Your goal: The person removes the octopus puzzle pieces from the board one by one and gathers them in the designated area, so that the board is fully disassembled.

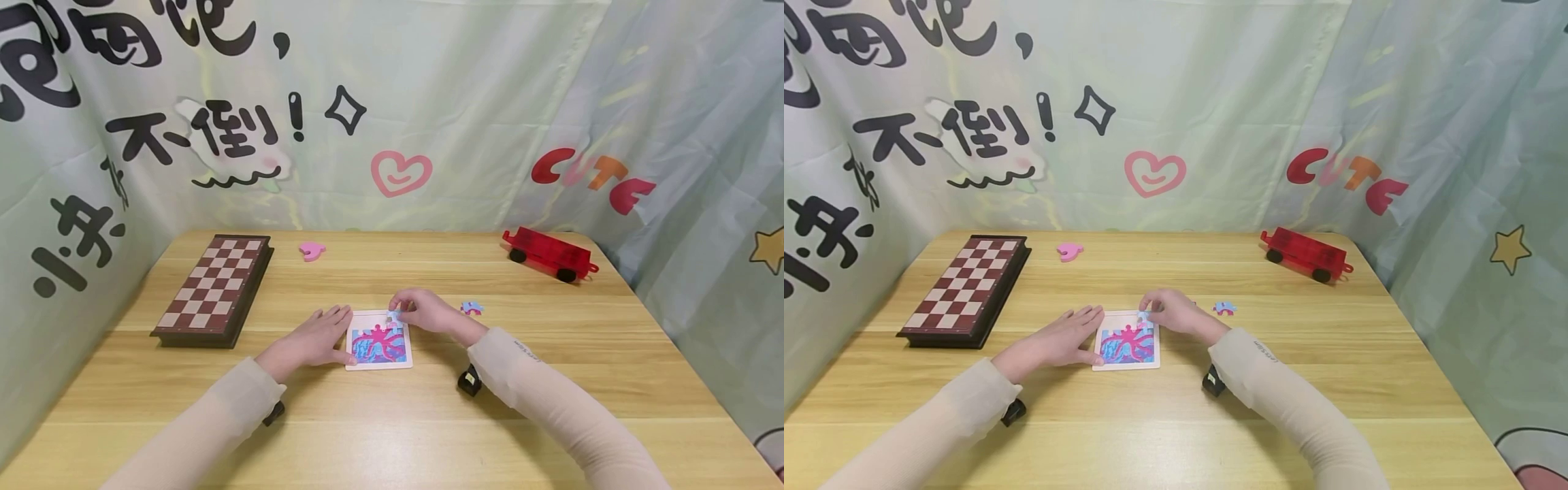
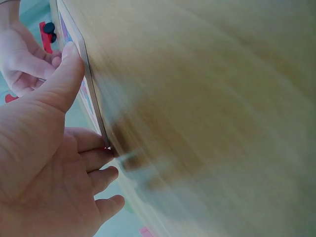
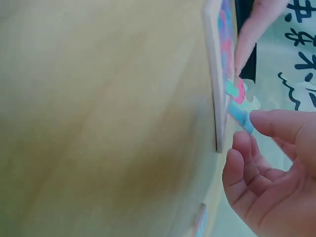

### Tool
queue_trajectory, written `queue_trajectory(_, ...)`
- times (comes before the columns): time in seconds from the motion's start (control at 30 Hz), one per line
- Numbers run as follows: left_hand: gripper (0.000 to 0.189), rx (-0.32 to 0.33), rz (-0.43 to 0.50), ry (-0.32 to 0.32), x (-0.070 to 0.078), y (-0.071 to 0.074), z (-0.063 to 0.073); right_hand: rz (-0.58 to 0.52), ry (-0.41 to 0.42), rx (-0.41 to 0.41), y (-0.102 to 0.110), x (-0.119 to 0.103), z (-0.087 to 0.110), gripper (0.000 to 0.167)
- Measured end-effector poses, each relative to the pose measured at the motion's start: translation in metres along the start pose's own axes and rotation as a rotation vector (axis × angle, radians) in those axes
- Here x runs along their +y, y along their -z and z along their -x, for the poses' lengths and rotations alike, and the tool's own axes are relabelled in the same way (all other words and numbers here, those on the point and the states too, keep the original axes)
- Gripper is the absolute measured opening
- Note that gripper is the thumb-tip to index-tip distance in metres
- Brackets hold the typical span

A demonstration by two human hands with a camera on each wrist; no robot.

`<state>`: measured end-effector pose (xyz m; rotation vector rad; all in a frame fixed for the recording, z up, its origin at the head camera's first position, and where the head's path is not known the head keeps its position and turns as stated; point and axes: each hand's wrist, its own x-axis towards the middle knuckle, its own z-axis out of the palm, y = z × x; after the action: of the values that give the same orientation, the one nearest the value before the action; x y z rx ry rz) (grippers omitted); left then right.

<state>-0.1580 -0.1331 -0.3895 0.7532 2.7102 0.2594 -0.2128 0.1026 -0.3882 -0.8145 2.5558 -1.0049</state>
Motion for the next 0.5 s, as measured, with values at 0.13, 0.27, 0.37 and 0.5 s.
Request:
queue_trajectory(0.13,0.089,-0.003,0.001,0.003,0.0,0.0,0.0,-0.056,-0.024,0.001,0.004,0.002,0.001,0.01)
queue_trajectory(0.27,0.09,-0.005,0.002,0.004,0.0,0.0,0.0,-0.077,-0.037,0.005,0.006,0.004,0.002,0.002)
queue_trajectory(0.37,0.09,-0.005,0.0,0.002,0.0,0.001,0.0,-0.112,-0.043,0.02,0.012,0.005,0.005,0.003)
queue_trajectory(0.5,0.089,-0.003,-0.001,-0.002,0.0,0.001,0.001,-0.18,-0.068,0.045,0.03,0.009,0.012,0.007)
